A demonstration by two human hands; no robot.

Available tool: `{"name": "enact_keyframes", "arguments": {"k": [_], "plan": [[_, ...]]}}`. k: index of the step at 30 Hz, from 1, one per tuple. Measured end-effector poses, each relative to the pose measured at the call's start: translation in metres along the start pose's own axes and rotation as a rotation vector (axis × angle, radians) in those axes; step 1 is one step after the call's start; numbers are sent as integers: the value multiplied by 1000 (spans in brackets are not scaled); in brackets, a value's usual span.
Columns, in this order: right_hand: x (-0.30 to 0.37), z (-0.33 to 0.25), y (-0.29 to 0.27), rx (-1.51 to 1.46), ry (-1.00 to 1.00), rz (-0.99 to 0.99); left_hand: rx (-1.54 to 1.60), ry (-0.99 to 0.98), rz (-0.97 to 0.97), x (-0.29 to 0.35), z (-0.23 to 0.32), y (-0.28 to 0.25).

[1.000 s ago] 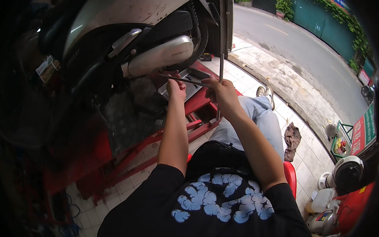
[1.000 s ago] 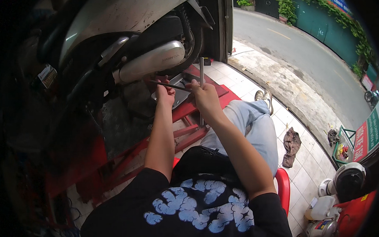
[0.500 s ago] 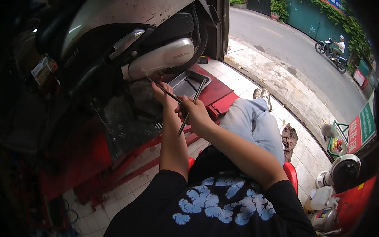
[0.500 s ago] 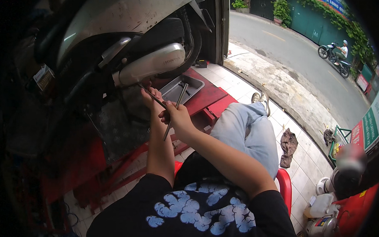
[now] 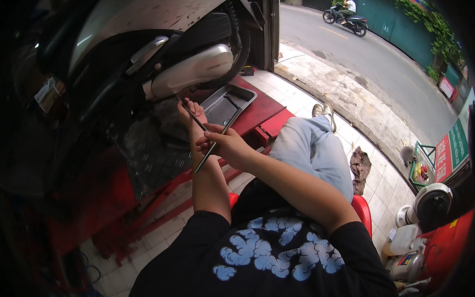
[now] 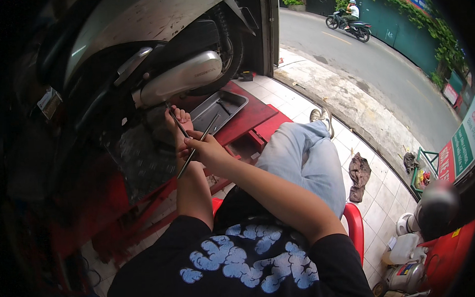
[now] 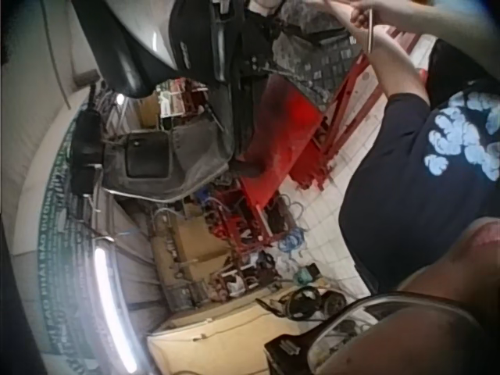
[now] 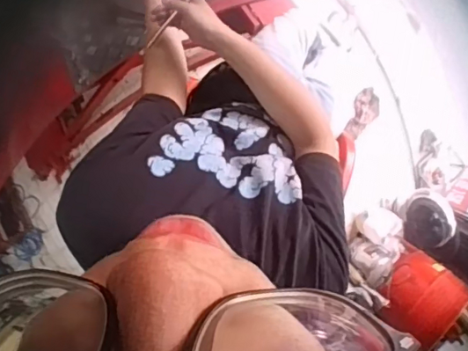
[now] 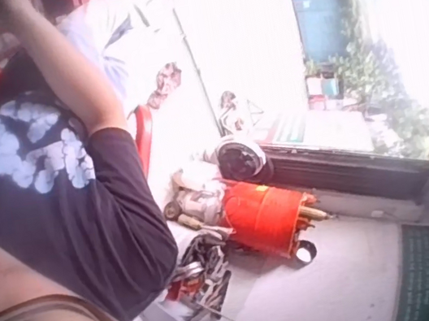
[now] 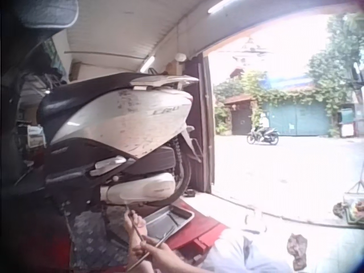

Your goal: The person uses a T-handle wrench to unscrew bolts from the engine casing of a motorcycle while holding a metal tray below to catch parts.

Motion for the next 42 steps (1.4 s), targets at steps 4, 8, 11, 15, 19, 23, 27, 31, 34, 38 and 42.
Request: {"name": "enact_keyframes", "arguments": {"k": [4,8,11,15,19,23,27,31,34,38,42], "plan": [[1,1,5,76,3,-65,29,-33,-81,-2,2,-1],[3,3,7,105,15,-53,111,-52,-165,-8,-2,-6],[1,7,4,189,13,-63,149,-84,-224,-11,-5,-8],[0,12,7,283,57,-76,187,-121,-260,-10,-5,-12],[-2,5,8,367,24,-63,160,-166,-350,0,-4,-1],[-5,-1,-4,433,2,-10,24,-274,-364,8,-2,2],[-2,-14,-4,647,-44,43,-64,-367,-306,7,1,-5],[0,-21,1,759,-77,86,-180,-452,-107,3,3,-20],[4,-33,15,1213,-250,100,24,-501,55,0,-7,-23],[10,-14,34,2141,-108,54,200,-421,222,-5,-16,-40],[11,-16,-1,1759,-57,146,296,-376,185,-12,-22,-39]]}}
Point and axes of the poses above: each hand's wrist, its own x-axis away from the middle knuckle, its own y-axis out of the palm, z = x × y, the point moved 10 cm from there along -x, towards the middle knuckle, and after that the axes turned 13 degrees about -z, right-handed, at the moved point
